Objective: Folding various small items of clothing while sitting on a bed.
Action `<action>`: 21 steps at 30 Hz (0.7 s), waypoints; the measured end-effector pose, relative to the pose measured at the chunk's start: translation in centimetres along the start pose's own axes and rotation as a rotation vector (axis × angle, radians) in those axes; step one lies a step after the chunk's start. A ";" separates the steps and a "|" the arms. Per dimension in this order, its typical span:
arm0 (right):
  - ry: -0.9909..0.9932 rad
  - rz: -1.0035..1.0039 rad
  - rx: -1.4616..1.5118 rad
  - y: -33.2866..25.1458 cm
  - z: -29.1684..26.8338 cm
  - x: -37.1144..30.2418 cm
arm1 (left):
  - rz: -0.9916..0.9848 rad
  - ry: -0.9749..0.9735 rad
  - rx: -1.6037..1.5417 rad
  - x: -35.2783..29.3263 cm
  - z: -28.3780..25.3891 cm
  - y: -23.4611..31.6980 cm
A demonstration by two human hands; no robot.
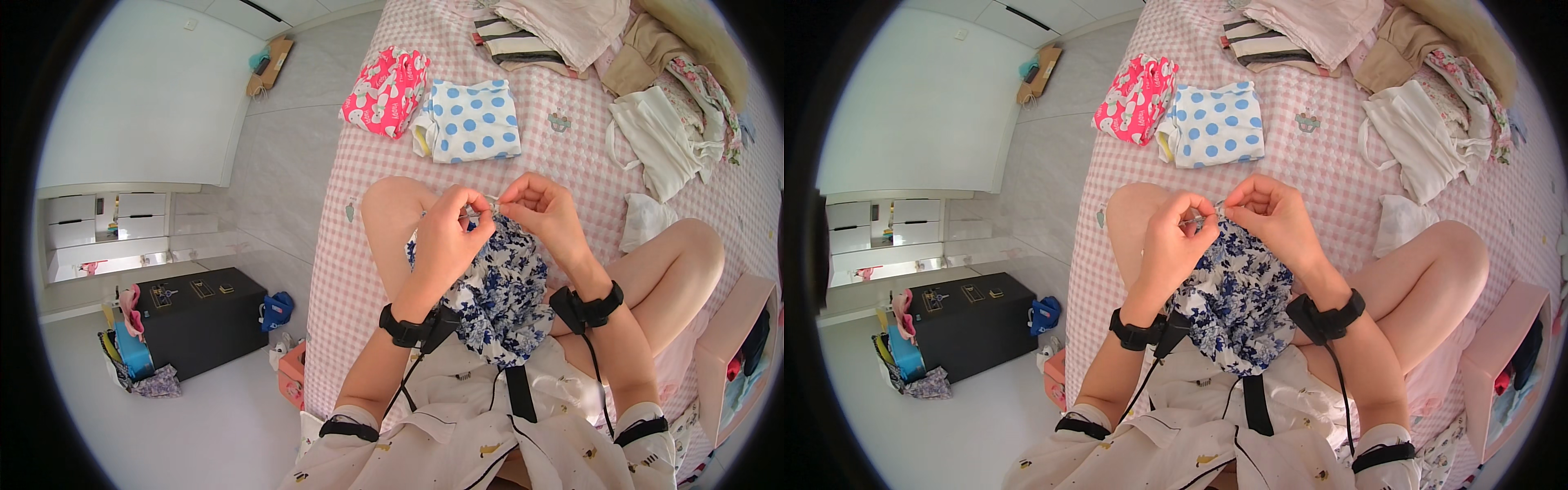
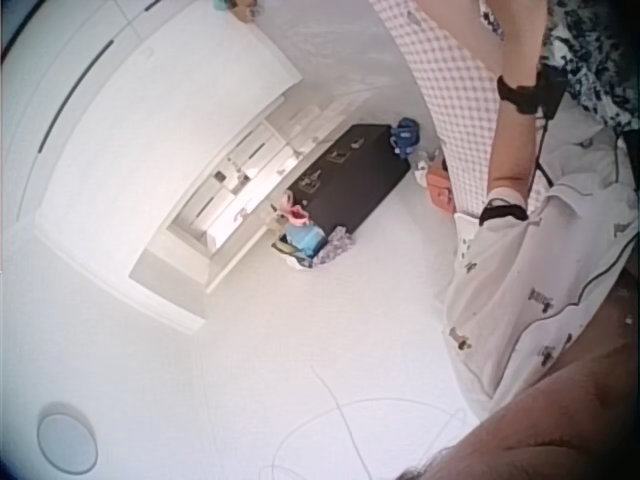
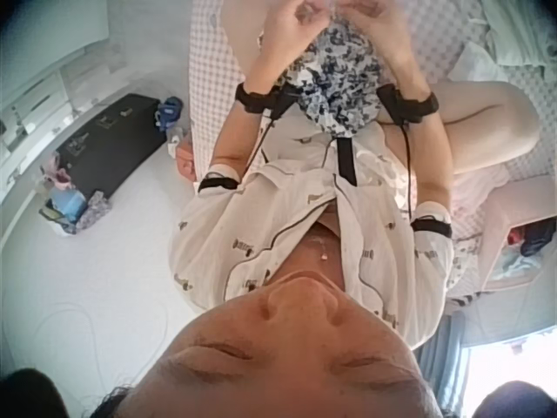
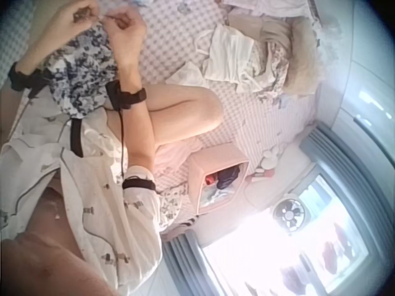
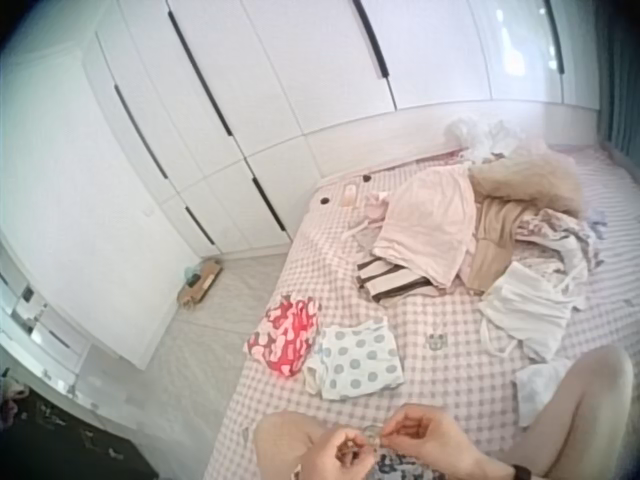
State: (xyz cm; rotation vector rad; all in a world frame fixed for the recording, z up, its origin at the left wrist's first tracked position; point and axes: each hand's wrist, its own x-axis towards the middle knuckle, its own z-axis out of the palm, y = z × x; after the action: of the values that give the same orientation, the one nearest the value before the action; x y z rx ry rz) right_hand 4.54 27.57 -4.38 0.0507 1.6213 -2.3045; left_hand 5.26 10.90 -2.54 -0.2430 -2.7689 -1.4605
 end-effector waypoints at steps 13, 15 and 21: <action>0.143 -0.268 -0.547 0.4 1.0 -0.4 | -0.470 -0.400 -0.767 0.2 -1.7 -1.6; 0.155 -0.286 -0.549 0.5 1.1 -0.5 | -0.464 -0.426 -0.778 0.0 -1.5 -2.1; 0.170 -0.273 -0.612 0.7 1.1 -0.3 | -0.401 -0.461 -0.723 -0.2 -1.2 -1.6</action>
State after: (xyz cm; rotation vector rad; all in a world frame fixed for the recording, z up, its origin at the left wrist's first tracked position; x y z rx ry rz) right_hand 5.22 26.42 -4.57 -0.1262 2.4855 -1.9119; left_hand 5.14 8.99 -3.17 -0.0092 -2.5353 -2.7977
